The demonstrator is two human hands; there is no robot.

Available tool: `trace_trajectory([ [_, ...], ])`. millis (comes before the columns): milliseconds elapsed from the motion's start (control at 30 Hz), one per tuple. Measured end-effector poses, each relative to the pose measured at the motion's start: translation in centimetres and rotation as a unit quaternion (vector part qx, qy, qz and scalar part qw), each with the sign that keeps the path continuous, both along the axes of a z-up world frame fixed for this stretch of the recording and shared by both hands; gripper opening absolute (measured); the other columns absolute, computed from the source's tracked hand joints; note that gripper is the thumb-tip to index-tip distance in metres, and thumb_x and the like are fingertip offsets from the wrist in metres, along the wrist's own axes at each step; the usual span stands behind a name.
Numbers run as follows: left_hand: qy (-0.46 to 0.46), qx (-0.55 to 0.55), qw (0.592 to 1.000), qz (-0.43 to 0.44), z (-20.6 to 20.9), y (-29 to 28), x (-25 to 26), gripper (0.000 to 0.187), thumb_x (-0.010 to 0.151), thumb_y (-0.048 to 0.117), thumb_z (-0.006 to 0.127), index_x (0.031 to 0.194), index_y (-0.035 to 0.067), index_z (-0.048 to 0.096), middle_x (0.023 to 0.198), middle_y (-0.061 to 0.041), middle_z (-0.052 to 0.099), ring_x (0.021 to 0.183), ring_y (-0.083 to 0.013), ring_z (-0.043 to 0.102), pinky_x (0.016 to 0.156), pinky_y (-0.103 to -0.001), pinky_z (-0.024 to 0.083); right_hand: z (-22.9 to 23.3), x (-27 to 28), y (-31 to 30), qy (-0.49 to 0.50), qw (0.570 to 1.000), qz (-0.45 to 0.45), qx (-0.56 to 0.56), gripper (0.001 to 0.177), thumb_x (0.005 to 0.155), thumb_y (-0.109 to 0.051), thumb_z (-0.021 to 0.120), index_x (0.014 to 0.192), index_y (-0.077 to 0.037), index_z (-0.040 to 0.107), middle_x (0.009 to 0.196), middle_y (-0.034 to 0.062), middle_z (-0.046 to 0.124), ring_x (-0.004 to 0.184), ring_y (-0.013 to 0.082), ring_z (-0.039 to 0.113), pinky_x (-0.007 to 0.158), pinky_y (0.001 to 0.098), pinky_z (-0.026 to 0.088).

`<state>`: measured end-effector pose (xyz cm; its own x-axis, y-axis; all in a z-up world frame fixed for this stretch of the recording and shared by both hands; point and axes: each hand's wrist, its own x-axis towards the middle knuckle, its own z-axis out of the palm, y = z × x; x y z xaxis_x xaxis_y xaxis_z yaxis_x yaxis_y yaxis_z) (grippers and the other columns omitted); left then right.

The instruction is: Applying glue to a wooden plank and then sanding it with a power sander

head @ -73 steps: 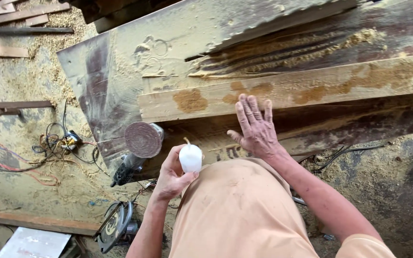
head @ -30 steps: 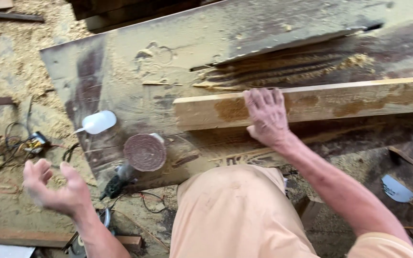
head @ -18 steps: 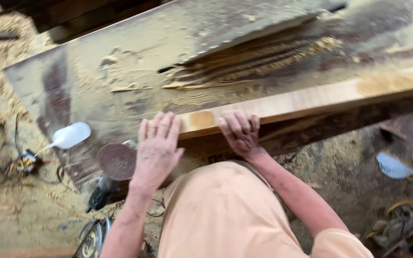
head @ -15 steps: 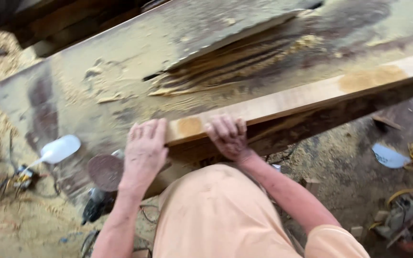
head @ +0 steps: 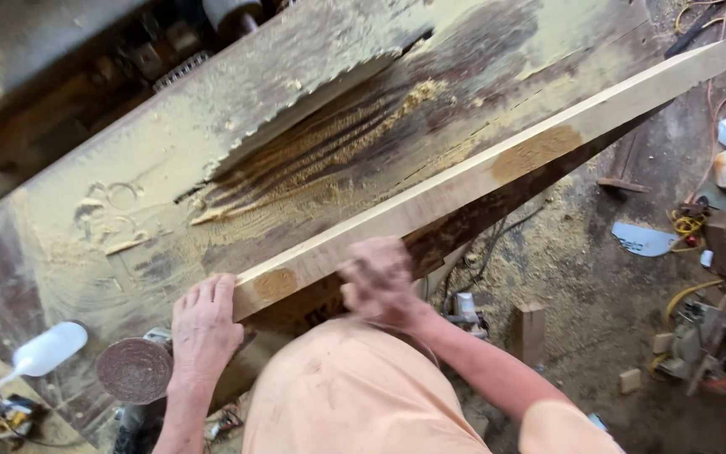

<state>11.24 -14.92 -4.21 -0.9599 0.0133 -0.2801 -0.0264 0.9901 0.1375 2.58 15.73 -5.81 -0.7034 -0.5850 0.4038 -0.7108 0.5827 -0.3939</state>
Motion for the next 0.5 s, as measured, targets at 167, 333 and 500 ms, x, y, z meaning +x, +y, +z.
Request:
trace_trajectory([
  [167,-0.079,0.006,0.997,-0.004,0.7,-1.1,-1.7,0.057,0.061,0.019,0.071,0.117,0.017,0.061,0.106,-0.004,0.07,0.095,-0.0298,0.068,0.08,-0.045,0.056,1.4,-4.4,7.8,-0.027,0.92,-0.298,-0.255,0.034,0.087,-0.013,0.052,0.118,0.001,0.056,0.117,0.0164,0.054,0.097,0.0296,0.059,0.083,0.0402,0.053],
  [333,-0.11,0.014,0.994,0.005,9.4,0.1,-3.2,0.036,0.073,0.009,0.066,0.108,0.014,0.059,0.093,-0.006,0.07,0.081,-0.0238,0.069,0.069,-0.044,0.059,-0.9,-11.6,16.1,-0.371,0.491,-0.528,-0.585,0.047,0.074,-0.066,0.07,0.114,-0.041,0.064,0.136,-0.0068,0.067,0.126,0.0163,0.063,0.108,0.0463,0.051],
  [500,-0.163,-0.027,0.986,0.017,15.5,2.2,-2.5,0.043,0.081,0.013,0.072,0.121,0.014,0.056,0.106,-0.005,0.071,0.085,-0.0178,0.071,0.08,-0.036,0.063,7.4,-15.4,18.4,-0.499,0.337,-0.466,-0.649,0.096,0.041,-0.08,0.076,0.126,-0.039,0.056,0.143,-0.0036,0.064,0.131,0.0265,0.061,0.106,0.0541,0.055],
])
